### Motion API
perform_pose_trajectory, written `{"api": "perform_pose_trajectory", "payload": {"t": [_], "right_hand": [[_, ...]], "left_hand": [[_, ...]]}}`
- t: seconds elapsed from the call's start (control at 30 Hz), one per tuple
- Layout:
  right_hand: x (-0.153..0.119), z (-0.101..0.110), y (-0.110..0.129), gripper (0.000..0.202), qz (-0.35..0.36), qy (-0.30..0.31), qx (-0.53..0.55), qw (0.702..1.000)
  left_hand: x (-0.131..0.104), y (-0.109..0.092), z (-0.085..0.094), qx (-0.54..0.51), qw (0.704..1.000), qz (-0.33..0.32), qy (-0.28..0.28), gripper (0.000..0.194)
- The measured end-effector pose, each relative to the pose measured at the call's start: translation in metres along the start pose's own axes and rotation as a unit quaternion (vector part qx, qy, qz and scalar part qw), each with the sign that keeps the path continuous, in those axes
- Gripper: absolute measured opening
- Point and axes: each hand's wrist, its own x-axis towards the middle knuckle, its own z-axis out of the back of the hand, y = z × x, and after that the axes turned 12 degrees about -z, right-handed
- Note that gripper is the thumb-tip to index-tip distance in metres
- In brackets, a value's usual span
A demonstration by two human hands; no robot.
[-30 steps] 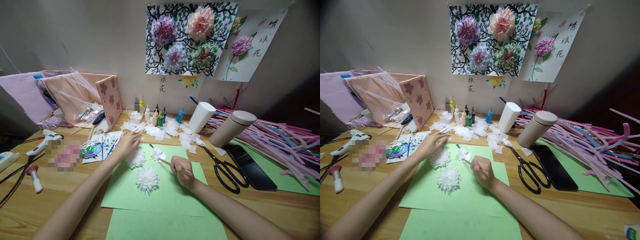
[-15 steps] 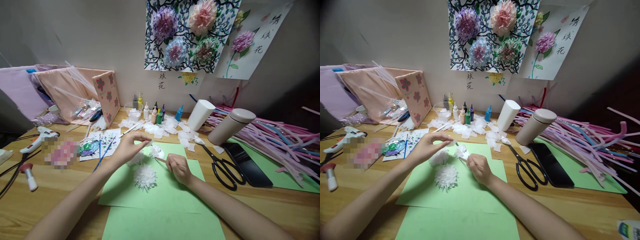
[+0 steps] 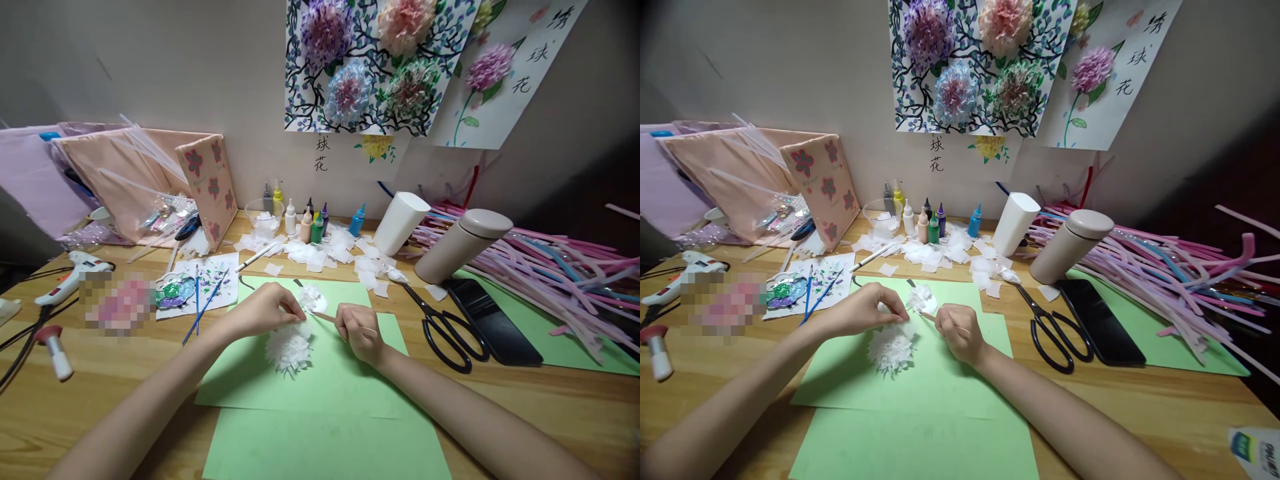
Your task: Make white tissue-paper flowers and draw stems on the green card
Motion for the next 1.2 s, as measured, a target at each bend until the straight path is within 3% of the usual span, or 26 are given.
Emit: {"api": "perform_pose_trajectory", "payload": {"t": [0.47,0.73,1.2], "right_hand": [[0.003,-0.001,0.002,0.049,-0.038,0.016,-0.035,0.999],[0.005,0.0,0.002,0.047,-0.06,0.024,-0.029,0.997],[0.004,-0.001,0.0,0.045,-0.061,0.014,-0.02,0.998]], "left_hand": [[0.001,0.001,0.002,0.015,1.0,0.008,-0.025,0.02],[0.003,0.005,-0.008,0.041,0.998,-0.038,-0.006,0.02],[0.005,0.012,-0.012,0.089,0.995,-0.042,-0.03,0.026]]}}
